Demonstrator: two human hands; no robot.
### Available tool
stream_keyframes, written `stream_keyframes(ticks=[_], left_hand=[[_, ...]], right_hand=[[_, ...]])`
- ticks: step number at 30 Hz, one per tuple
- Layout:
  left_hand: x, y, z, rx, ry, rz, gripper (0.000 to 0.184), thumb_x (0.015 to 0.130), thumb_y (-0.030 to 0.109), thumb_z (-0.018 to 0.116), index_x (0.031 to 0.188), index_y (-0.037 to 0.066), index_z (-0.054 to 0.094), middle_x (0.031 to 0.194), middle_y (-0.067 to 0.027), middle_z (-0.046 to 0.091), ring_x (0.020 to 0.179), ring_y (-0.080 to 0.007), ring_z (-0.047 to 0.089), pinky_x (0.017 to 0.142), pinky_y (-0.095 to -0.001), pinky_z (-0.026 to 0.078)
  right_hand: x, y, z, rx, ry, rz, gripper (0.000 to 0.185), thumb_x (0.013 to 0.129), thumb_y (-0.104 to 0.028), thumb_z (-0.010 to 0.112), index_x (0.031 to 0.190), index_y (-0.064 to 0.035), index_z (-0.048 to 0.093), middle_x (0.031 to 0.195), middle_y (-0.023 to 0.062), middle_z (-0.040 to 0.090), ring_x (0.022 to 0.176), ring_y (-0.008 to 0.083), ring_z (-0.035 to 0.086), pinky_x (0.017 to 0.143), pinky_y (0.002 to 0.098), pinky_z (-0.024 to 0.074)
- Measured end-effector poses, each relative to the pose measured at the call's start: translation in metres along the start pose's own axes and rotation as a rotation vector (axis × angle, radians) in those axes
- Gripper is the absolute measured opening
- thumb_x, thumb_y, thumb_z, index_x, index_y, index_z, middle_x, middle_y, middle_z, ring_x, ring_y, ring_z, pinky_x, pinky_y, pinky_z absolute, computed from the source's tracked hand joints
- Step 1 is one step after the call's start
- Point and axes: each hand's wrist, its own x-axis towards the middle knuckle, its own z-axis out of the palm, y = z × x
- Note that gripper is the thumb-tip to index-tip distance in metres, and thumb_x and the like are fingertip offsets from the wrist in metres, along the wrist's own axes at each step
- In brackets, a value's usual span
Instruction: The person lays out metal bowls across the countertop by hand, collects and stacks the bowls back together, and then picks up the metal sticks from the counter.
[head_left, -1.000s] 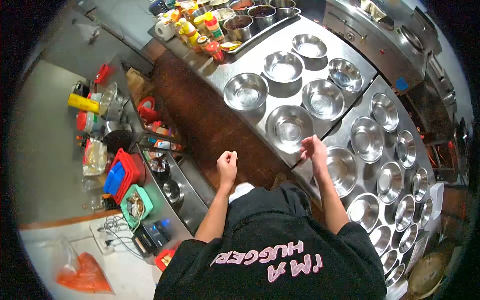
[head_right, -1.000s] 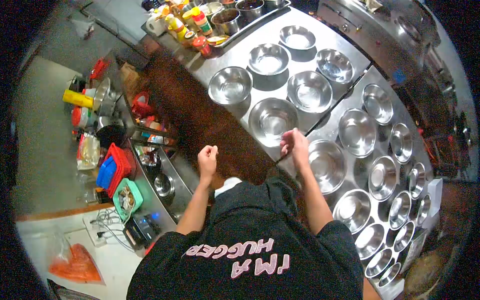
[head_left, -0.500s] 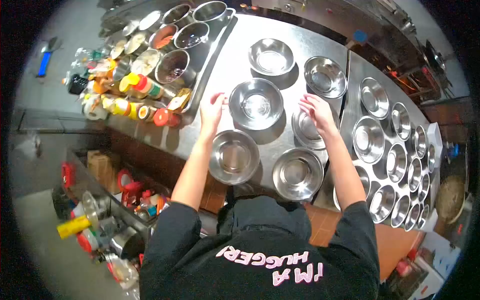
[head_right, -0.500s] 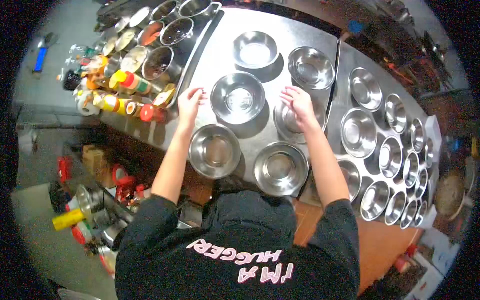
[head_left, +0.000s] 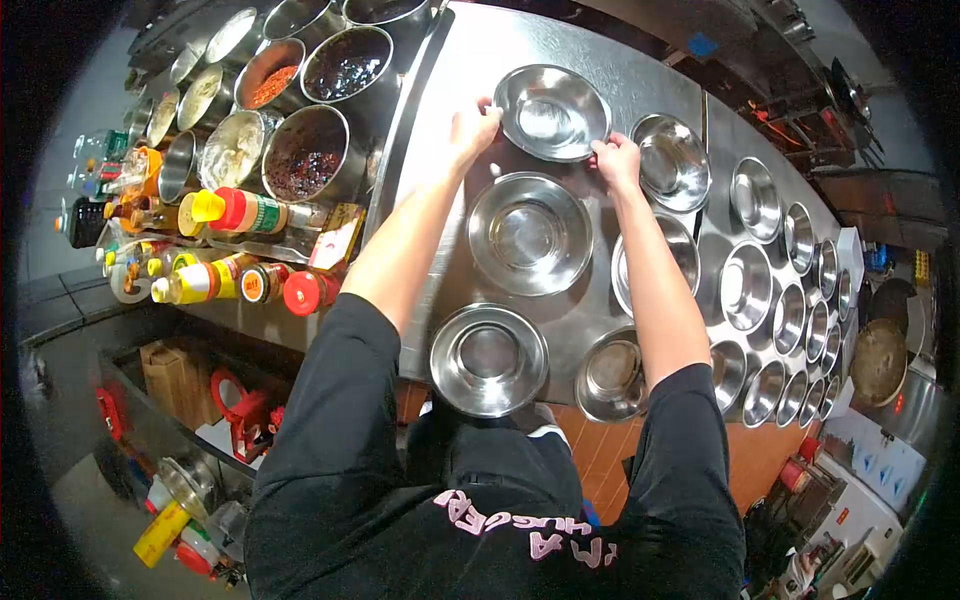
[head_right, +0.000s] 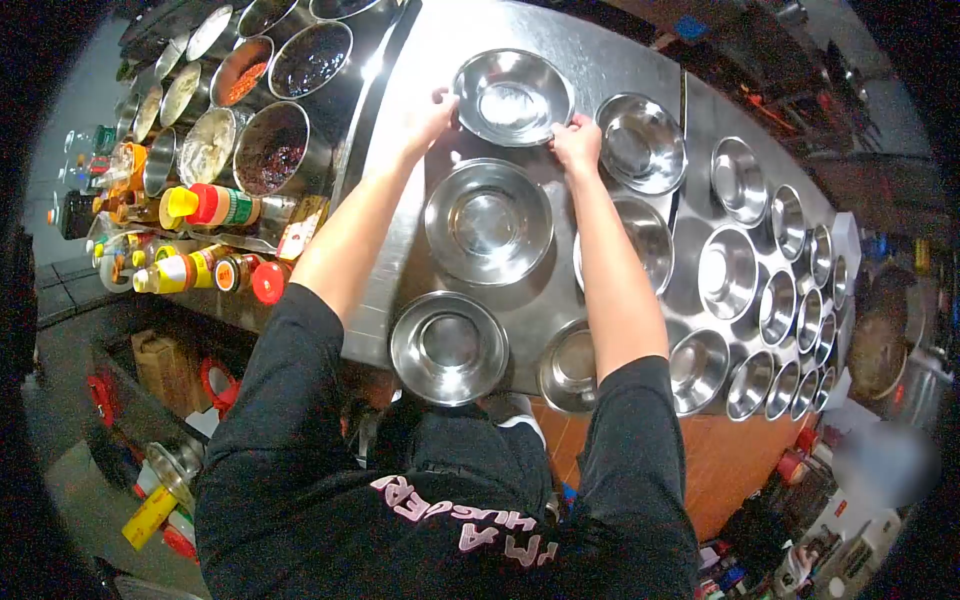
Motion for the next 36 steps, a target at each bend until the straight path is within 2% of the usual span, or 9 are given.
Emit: stream_keyframes(ticks=[6,7,12,14,16,23,26,31,36], left_hand=[[-0.035,-0.001,-0.010,-0.070,-0.030,0.041,0.019,0.081,0.017,0.057,0.084,-0.001,0.063,0.059,-0.0038,0.059,0.055,-0.0100,0.056,0.053,-0.0247,0.045],[-0.053,-0.005,-0.014,-0.106,-0.052,0.060,0.043,0.080,0.021,0.060,0.109,-0.011,0.056,0.060,-0.0112,0.062,0.054,-0.0126,0.062,0.054,-0.0257,0.049],[-0.147,0.004,-0.026,0.093,-0.015,-0.025,0.034,0.080,0.023,0.058,0.105,0.001,0.063,0.062,-0.0149,0.063,0.055,-0.0218,0.063,0.056,-0.0340,0.049],[-0.163,-0.023,-0.020,0.262,0.029,0.057,0.030,0.081,0.016,0.058,0.106,-0.001,0.062,0.057,-0.0106,0.060,0.051,-0.0139,0.058,0.053,-0.0295,0.047],[-0.174,-0.035,-0.018,0.325,0.033,0.058,0.030,0.079,0.018,0.059,0.103,0.000,0.063,0.059,-0.0141,0.061,0.055,-0.0227,0.061,0.058,-0.0340,0.049],[-0.184,-0.047,-0.015,0.606,0.136,0.073,0.042,0.076,0.024,0.060,0.110,0.000,0.054,0.083,-0.0221,0.063,0.083,-0.0355,0.062,0.075,-0.0414,0.049],[-0.173,-0.053,-0.018,0.309,0.016,-0.055,0.039,0.077,0.023,0.059,0.107,-0.001,0.056,0.081,-0.0214,0.064,0.078,-0.0322,0.064,0.073,-0.0398,0.050],[-0.158,-0.063,-0.020,0.287,-0.163,-0.109,0.033,0.079,0.019,0.055,0.104,-0.004,0.058,0.068,-0.0154,0.065,0.059,-0.0226,0.065,0.060,-0.0340,0.051],[-0.227,-0.016,-0.054,0.270,0.009,0.073,0.027,0.078,0.018,0.052,0.093,-0.003,0.059,0.067,-0.0186,0.062,0.064,-0.0298,0.064,0.064,-0.0388,0.050]], right_hand=[[-0.076,-0.027,-0.036,0.088,-0.040,-0.209,0.023,0.079,-0.002,0.061,0.098,0.0070,0.052,0.070,0.0040,0.058,0.052,0.0077,0.052,0.047,0.0225,0.0432],[-0.102,-0.031,-0.041,0.060,-0.033,-0.182,0.023,0.079,-0.001,0.061,0.098,0.0071,0.052,0.070,0.0029,0.056,0.053,0.0073,0.052,0.047,0.0220,0.0427],[-0.180,0.023,-0.034,0.081,0.053,-0.193,0.026,0.077,0.000,0.059,0.101,0.0077,0.051,0.067,-0.0006,0.049,0.054,0.0049,0.047,0.049,0.0187,0.0386],[-0.199,0.041,-0.028,-0.054,0.134,-0.215,0.042,0.076,-0.003,0.062,0.115,0.0087,0.050,0.065,0.0019,0.051,0.053,0.0066,0.048,0.051,0.0224,0.0403],[-0.212,0.040,-0.026,-0.268,0.115,-0.219,0.040,0.076,-0.006,0.064,0.111,0.0098,0.053,0.065,0.0014,0.052,0.055,0.0054,0.049,0.049,0.0229,0.0413],[-0.224,0.040,-0.023,-0.614,0.198,-0.423,0.038,0.076,-0.012,0.063,0.109,0.0035,0.054,0.071,0.0148,0.053,0.069,0.0329,0.054,0.067,0.0413,0.0444],[-0.210,0.061,-0.019,-0.455,0.189,-0.356,0.034,0.077,-0.011,0.060,0.108,0.0019,0.054,0.079,0.0164,0.058,0.072,0.0311,0.057,0.068,0.0392,0.0454],[-0.191,0.062,-0.023,-0.053,-0.061,-0.054,0.009,0.080,-0.002,0.053,0.084,0.0039,0.058,0.067,0.0064,0.059,0.058,0.0106,0.057,0.051,0.0264,0.0483],[-0.267,0.022,-0.042,0.066,-0.115,-0.139,0.008,0.082,0.000,0.052,0.088,0.0037,0.056,0.069,0.0002,0.051,0.059,0.0062,0.052,0.052,0.0223,0.0495]])
